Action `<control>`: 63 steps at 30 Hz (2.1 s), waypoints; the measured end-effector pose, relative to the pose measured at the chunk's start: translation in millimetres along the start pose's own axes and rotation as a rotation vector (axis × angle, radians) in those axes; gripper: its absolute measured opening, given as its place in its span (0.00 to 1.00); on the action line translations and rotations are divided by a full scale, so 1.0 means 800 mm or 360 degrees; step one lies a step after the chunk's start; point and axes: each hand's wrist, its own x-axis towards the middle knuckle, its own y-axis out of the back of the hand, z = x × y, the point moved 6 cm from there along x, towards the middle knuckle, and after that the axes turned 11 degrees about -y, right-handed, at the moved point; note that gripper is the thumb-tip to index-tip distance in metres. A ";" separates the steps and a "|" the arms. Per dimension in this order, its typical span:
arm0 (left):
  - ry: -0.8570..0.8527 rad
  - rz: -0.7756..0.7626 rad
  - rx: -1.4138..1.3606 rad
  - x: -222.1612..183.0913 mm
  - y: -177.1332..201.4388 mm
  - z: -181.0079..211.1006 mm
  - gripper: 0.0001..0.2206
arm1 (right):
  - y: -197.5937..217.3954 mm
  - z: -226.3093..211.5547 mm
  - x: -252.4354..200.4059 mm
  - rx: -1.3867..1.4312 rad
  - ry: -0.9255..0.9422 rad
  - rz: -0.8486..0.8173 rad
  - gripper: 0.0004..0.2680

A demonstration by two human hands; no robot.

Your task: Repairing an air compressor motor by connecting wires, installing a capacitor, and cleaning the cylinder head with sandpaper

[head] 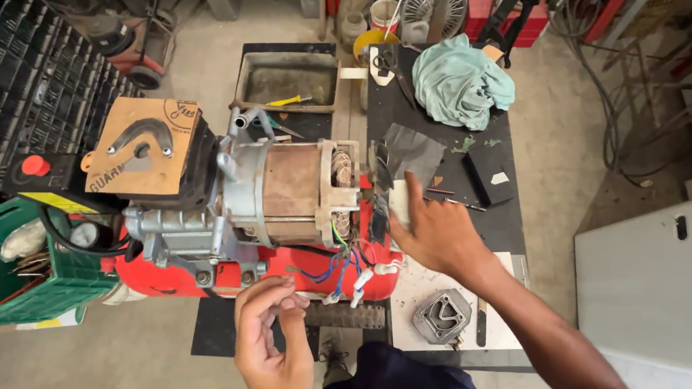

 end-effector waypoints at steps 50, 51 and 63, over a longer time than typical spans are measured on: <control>-0.0183 -0.0256 0.0452 -0.001 -0.020 -0.006 0.04 | 0.027 -0.012 -0.126 0.1929 0.0220 0.0342 0.05; -0.0213 -0.0220 0.0517 -0.004 -0.020 -0.003 0.05 | 0.028 -0.012 -0.127 0.1864 0.0213 0.0319 0.06; -0.0169 -0.0383 0.0369 0.008 -0.058 0.019 0.04 | 0.016 -0.021 -0.129 0.2188 0.0136 0.0433 0.06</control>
